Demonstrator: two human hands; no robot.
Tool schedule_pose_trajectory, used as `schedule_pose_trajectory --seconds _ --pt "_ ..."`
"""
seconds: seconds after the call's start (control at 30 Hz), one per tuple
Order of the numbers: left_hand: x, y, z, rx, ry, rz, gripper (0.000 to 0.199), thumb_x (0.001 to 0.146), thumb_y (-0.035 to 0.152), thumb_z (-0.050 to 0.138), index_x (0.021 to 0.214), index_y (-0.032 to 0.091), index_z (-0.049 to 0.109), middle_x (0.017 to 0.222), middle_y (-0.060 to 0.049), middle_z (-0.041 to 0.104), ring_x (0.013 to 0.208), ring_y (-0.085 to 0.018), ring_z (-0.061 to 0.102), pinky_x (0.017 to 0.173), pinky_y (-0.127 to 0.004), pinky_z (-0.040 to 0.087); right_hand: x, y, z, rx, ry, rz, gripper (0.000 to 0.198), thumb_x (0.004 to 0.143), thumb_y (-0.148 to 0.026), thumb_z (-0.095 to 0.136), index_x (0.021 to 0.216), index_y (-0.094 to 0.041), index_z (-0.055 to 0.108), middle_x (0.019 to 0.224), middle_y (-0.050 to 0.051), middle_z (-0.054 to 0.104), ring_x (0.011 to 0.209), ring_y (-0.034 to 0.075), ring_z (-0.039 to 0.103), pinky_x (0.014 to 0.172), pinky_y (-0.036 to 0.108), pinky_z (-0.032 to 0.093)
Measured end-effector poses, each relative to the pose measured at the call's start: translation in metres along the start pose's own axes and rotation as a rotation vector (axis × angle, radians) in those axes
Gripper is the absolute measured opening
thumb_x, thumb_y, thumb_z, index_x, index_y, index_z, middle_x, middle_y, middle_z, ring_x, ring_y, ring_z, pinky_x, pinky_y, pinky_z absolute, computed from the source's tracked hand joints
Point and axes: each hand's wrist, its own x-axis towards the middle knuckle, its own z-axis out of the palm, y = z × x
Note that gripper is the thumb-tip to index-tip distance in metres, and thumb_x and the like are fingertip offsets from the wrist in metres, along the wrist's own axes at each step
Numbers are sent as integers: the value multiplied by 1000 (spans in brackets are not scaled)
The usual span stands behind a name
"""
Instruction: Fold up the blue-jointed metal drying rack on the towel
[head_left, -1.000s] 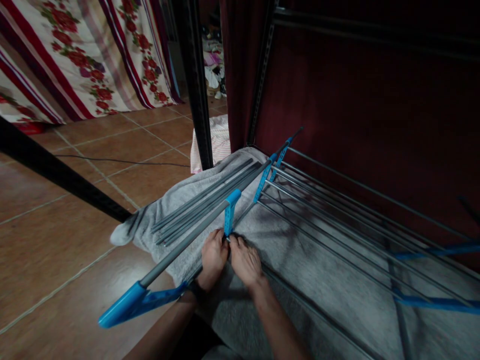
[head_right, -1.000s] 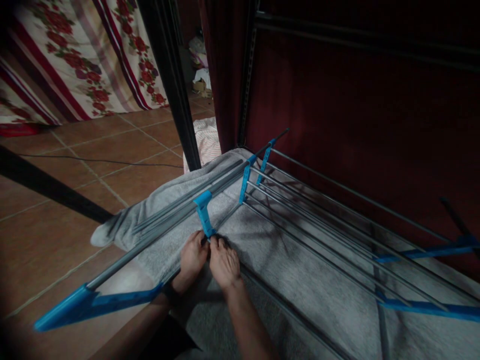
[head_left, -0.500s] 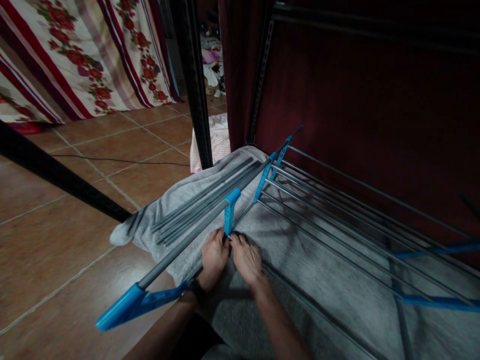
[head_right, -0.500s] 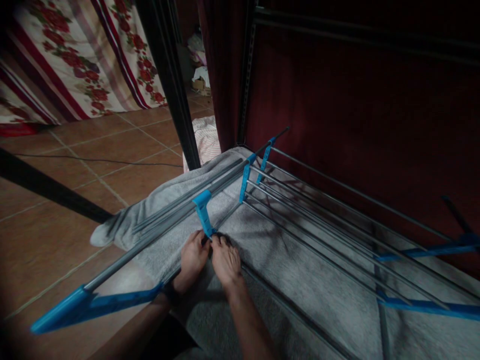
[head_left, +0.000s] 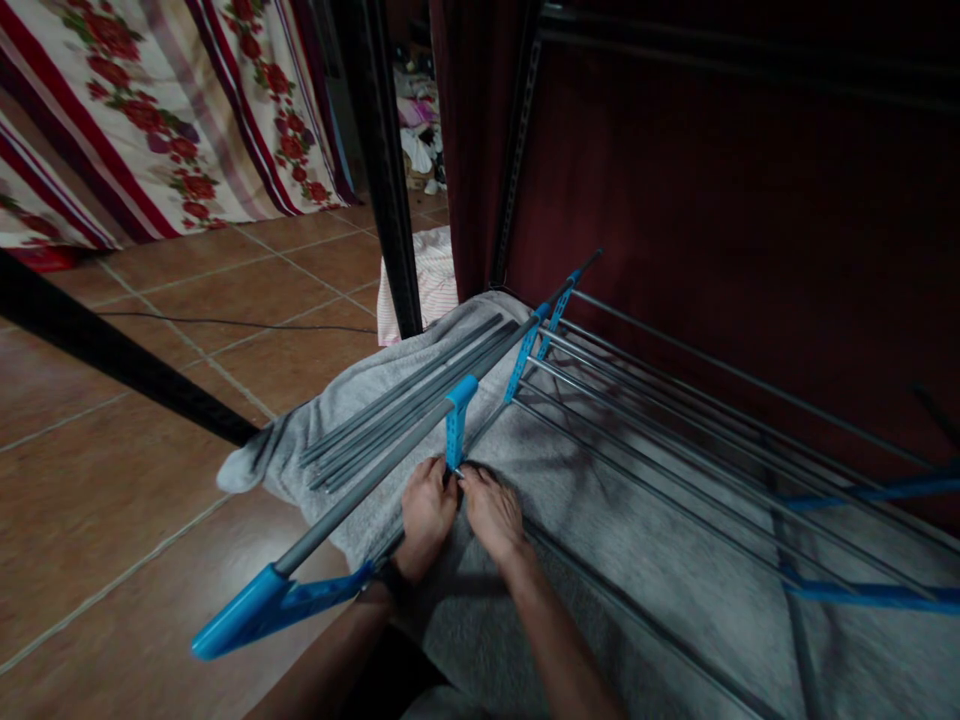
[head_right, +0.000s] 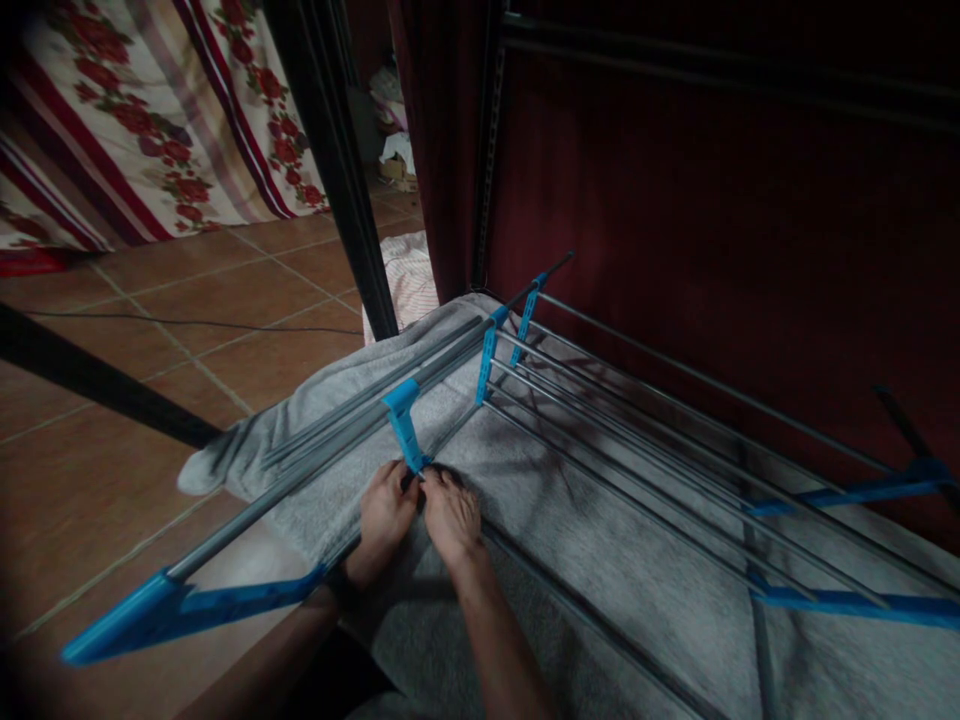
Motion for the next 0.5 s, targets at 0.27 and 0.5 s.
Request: schedule_pose_trajectory --seconds 0.27,0.5 --pt "0 0 1 15 -20 -12 28 95 21 53 116 18 70 113 -14 72 111 -30 68 102 -45 54 0 1 3 5 16 10 39 113 -31 33 140 -30 61 132 4 75 109 19 74 88 31 54" --pt "-1 0 -1 27 -31 3 29 95 21 50 118 19 69 113 -13 71 110 -30 67 101 -44 53 2 1 3 23 -1 14 38 113 -31 34 137 -30 63 132 2 75 110 18 74 92 30 53"
